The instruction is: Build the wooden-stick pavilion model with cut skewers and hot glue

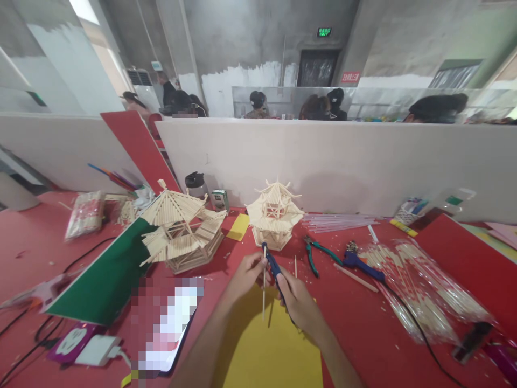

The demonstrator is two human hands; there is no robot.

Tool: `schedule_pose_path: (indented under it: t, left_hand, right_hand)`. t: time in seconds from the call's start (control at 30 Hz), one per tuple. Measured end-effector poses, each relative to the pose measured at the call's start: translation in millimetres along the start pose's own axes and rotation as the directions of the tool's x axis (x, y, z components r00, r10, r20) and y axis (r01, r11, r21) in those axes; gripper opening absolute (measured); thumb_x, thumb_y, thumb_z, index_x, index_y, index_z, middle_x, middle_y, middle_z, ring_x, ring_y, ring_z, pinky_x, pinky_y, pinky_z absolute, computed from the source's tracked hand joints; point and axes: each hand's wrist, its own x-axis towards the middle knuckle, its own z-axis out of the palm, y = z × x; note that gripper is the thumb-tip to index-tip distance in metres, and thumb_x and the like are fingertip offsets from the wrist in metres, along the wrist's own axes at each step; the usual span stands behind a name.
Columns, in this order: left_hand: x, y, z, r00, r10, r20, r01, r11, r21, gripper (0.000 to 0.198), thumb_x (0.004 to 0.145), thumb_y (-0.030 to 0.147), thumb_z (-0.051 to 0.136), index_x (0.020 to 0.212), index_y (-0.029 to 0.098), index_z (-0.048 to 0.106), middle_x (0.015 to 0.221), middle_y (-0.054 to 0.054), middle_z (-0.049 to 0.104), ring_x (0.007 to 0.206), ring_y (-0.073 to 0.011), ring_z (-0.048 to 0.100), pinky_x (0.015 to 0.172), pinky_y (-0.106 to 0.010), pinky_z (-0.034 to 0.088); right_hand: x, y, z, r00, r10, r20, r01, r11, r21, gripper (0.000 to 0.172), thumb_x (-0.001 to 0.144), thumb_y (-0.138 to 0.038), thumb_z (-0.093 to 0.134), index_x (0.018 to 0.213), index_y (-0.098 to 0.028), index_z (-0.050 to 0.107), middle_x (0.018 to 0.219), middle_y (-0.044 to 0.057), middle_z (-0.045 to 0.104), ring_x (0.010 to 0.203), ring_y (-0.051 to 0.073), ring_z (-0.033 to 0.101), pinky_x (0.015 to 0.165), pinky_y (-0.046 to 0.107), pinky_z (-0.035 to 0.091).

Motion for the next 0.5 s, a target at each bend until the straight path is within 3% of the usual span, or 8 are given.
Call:
schedule_pose_path:
  t: [0.23,0.5]
  left_hand:
    - [-0.3,0.3,-0.1,1.0,0.003,0.009,-0.004,0.998,0.059,0.039,0.088,0.054,0.051,0.083,0.016,0.055,0.056,-0.002,0.063,0.046,-0.0138,0.059,0.048,-0.023,0.044]
    - [-0.7,0.9,1.2,0.998,0.05,-0.045,-0.042,0.987,0.158,0.036,0.091,0.049,0.047,0.079,0.016,0.054,0.057,-0.001,0.062,0.047,-0.0137,0.056,0.051,-0.024,0.044]
  right_hand:
    - [-2.2,4.7,1.7,0.999,0.047,-0.01,-0.047,0.998,-0.035,0.05,0.099,-0.054,0.027,0.126,-0.022,0.055,0.066,-0.003,0.049,0.05,0.011,0.045,0.045,0.021,0.035]
    - [0.6,9.2,3.1,1.0,0.019,-0.005,-0.019,0.999,-0.028,0.051,0.099,-0.053,0.028,0.13,-0.021,0.053,0.071,-0.001,0.054,0.054,0.012,0.05,0.049,0.021,0.039]
